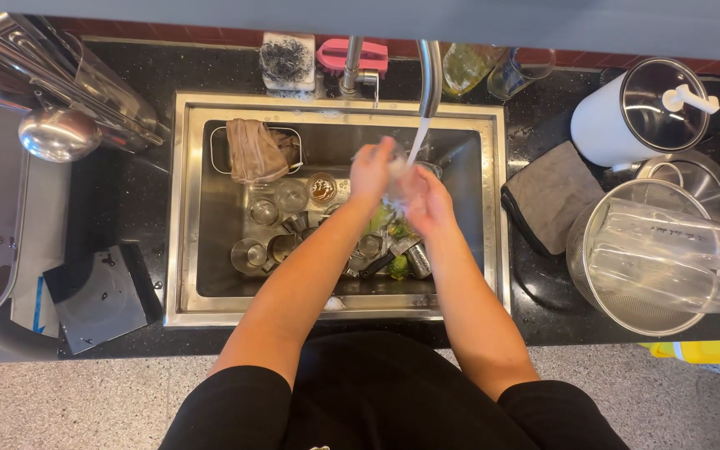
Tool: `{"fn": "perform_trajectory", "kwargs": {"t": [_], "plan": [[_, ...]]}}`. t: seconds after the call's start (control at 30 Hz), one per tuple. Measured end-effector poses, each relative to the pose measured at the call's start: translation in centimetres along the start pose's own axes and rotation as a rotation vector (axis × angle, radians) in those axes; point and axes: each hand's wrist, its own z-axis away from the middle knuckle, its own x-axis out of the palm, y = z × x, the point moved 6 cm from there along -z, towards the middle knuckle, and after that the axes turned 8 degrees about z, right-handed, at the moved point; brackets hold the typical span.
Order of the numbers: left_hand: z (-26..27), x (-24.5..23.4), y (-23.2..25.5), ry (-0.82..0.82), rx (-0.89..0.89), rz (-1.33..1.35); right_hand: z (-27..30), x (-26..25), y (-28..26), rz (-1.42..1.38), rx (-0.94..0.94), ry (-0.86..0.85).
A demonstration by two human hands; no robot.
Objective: Wash several drinking glasses and barware in a sink.
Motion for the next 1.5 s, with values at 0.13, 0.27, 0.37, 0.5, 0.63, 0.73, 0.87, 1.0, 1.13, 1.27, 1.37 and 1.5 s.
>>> {"fn": "perform_trajectory", "kwargs": {"t": [0.13, 0.27, 0.37, 0.5, 0.63, 0.73, 0.87, 1.0, 1.13, 1.27, 1.37, 1.5], "plan": [[2.8, -2.8, 3.5, 0.102, -0.190, 0.115, 1.8, 3.3, -1.2, -0.048, -0.084, -0.227], [2.0, -0.4, 3.4, -0.263, 0.436, 0.002, 2.6, 4.8, -2.4, -0.081, -0.096, -0.138], [0.6, -0.3, -0.1, -0.202, 0.421, 0.128, 1.2, 2.9, -1.4, -0.011, -0.178, -0.206], [0.8, -1.2, -1.1, 0.004, -0.151, 0.233, 6.8, 9.0, -4.4, 1.164, -0.690, -0.275], [1.2, -1.0, -4.2, -0.087, -0.546, 0.662, 9.3, 10.9, -5.4, 1.855, -1.077, -0.203], [2.7, -0.8, -2.7, -0.180, -0.501, 0.648, 6.8, 8.3, -5.3, 1.626, -0.784, -0.012], [4.1, -0.3, -0.4, -0.316, -0.253, 0.567, 3.1, 3.4, -4.2, 1.196, -0.627, 0.078], [2.6, -2.0, -3.7, -0.123, -0.425, 0.546, 9.8, 11.1, -6.7, 1.626, -1.293, -0.305], [4.0, -1.5, -1.3, -0.368, -0.392, 0.640, 3.6, 5.2, -4.3, 1.360, -0.606, -0.217], [5.4, -1.7, 1.0, -0.210, -0.388, 0.566, 5.8, 8.5, -5.8, 1.210, -0.875, -0.392], [1.5, -1.2, -7.0, -0.542, -0.478, 0.817, 6.8, 10.5, -5.7, 1.296, -0.385, -0.446], [4.8, -2.1, 1.1, -0.314, -0.266, 0.626, 3.0, 6.6, -4.5, 1.186, -0.499, -0.287]]}}
